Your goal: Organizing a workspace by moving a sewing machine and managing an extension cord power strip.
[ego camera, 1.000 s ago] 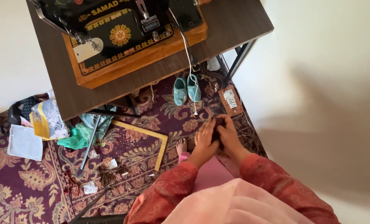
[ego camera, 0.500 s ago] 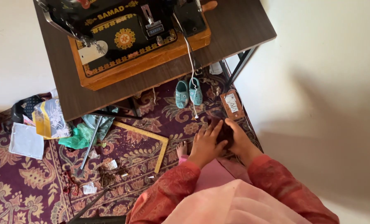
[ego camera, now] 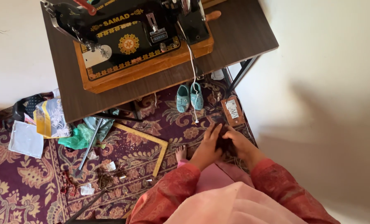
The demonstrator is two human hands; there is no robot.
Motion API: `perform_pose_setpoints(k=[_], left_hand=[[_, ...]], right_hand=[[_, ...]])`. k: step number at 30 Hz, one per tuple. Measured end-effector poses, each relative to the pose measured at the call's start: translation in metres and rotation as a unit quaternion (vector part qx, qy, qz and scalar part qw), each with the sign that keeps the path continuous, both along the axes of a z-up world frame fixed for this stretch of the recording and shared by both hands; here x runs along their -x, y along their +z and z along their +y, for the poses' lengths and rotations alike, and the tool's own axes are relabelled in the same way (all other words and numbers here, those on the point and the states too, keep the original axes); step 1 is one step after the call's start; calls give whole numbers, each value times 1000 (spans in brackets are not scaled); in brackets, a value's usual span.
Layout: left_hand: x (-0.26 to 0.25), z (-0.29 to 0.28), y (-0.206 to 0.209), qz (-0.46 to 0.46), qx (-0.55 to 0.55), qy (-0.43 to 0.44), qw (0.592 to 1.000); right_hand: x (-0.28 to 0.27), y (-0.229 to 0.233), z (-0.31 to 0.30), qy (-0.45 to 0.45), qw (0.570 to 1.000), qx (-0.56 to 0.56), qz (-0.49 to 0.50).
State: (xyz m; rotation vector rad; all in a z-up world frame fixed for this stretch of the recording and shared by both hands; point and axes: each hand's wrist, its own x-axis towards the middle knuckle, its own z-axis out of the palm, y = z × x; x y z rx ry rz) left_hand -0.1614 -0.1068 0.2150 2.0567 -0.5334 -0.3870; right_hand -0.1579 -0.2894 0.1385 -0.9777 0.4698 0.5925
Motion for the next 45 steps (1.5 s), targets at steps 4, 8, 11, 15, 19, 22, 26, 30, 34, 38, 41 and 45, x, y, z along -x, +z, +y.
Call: perform_pose_setpoints(k=[4,8,11,15,19,22,26,30,34,38,41,45], left_hand=[[-4,13,-18,-10,24,61,998],[-11,20,-27,-28,7,106,994],[-20,28,-23,-67,-9,136,988],[-33,48,-13,-64,43,169,983],[-26,93,-63,-55,69,264,961],[-10,133,-63,3,27,286,958],[10,180,-67,41,58,314,947],[16,228,-88,103,79,328,936],[5,269,-100,127,97,363,918],[-18,300,-98,138,165,380,900],[-23,316,-102,118,147,372,909],[-22,323,-108,120,140,375,909]], right_hand=[[-5,24,12,15,992,-119,-27],[-18,54,39,17,997,-81,3],[-30,41,52,-13,996,-83,34],[-68,-10,62,-4,969,190,-157],[-128,17,85,7,848,409,-337],[-182,10,107,-29,743,481,-463],[-227,18,148,-52,718,536,-441],[-242,25,218,12,597,697,-397],[-222,29,311,210,632,443,-600],[-196,93,346,288,655,334,-613],[-201,120,345,224,615,409,-637],[-236,123,332,66,521,543,-655]])
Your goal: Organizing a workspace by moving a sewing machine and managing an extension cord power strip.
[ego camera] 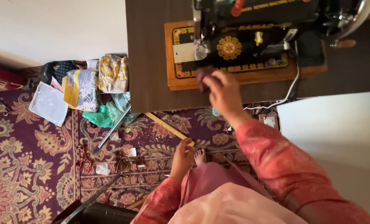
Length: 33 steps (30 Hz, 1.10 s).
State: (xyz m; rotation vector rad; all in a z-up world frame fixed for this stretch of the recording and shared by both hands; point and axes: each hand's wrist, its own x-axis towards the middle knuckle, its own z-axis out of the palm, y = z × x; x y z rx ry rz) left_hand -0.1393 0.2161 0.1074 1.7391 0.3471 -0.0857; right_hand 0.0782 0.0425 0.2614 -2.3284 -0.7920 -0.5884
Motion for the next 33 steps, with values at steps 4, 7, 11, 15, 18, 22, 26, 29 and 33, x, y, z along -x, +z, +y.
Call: perform_pose_setpoints(k=[4,7,11,15,18,22,26,29,33], left_hand=[[3,3,-10,-1,46,1,999],[0,7,-2,44,58,0,997],[-8,12,-4,30,59,-9,998],[-28,7,-7,-4,-14,-46,999],[-43,-10,-11,-6,-34,-96,995],[-66,-52,-16,-9,-22,-188,982],[-75,-108,-25,-38,6,-268,963],[-74,-150,-23,2,-96,-321,942],[-61,-202,-38,13,-81,-363,928]], right_hand=[[-50,-15,-14,-130,991,22,-31],[-83,-31,-18,-202,977,51,-41],[-82,-15,-28,-198,972,112,52],[-42,5,-65,-199,978,51,29],[13,1,-111,-216,976,24,0],[96,-30,-194,-250,966,-3,69],[184,-68,-285,-333,934,-42,121],[249,-102,-342,-425,887,-21,179],[310,-147,-393,-467,843,-50,264]])
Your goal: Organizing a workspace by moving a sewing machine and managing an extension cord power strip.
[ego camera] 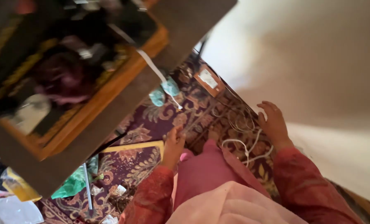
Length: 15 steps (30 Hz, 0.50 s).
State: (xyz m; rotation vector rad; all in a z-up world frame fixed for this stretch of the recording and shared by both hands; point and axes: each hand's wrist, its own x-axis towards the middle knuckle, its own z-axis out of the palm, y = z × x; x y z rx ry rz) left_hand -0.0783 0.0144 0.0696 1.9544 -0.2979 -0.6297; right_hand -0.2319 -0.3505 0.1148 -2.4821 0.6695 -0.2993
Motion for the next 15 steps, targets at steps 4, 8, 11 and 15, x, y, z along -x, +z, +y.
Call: perform_pose_setpoints(k=[4,8,11,15], left_hand=[[11,-43,-25,117,11,7,993],[23,-63,-67,116,-16,2,993],[23,-69,-115,133,-2,0,991],[6,-74,-166,156,6,9,988]], right_hand=[[33,-47,-29,-10,999,-39,34],[37,-90,-32,-32,983,-147,104],[28,-142,-25,9,976,-186,113],[3,-225,-10,12,968,-207,142]])
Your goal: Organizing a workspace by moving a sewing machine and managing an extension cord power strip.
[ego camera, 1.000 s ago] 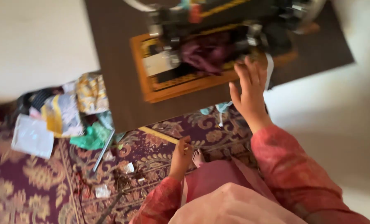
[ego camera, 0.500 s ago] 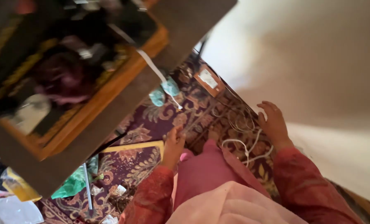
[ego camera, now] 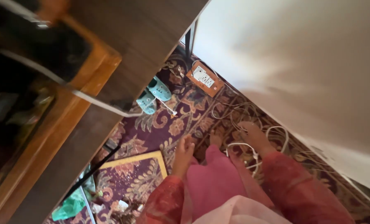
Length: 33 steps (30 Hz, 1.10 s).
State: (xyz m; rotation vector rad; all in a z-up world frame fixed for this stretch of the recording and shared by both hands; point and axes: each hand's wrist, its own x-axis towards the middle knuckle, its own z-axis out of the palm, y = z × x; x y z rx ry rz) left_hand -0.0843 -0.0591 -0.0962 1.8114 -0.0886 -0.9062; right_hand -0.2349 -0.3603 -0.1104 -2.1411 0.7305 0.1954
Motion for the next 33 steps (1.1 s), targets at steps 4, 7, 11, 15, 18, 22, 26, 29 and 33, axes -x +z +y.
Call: perform_pose_setpoints(k=[4,7,11,15,18,22,26,29,33], left_hand=[[-26,0,-59,24,-34,-20,999],[-49,2,-106,31,-83,-31,996],[-87,-6,-136,-46,-30,-53,997],[-116,-8,-171,64,-139,-50,987],[-120,4,-196,-3,-110,-75,991],[-103,41,-228,-26,-151,-90,984],[-93,79,-251,53,-100,-36,993],[-98,98,-257,96,-109,20,989],[-106,115,-267,92,-129,23,987]], right_hand=[[-25,-90,8,21,994,-54,88],[-25,-188,14,30,997,-45,53],[-49,-242,17,24,989,-80,121],[-66,-320,21,18,993,-61,104],[-91,-379,33,40,997,-27,65],[-156,-439,63,20,1000,-20,-13],[-236,-431,84,73,990,48,-108],[-285,-438,95,104,992,39,-64],[-317,-465,101,169,949,244,-102]])
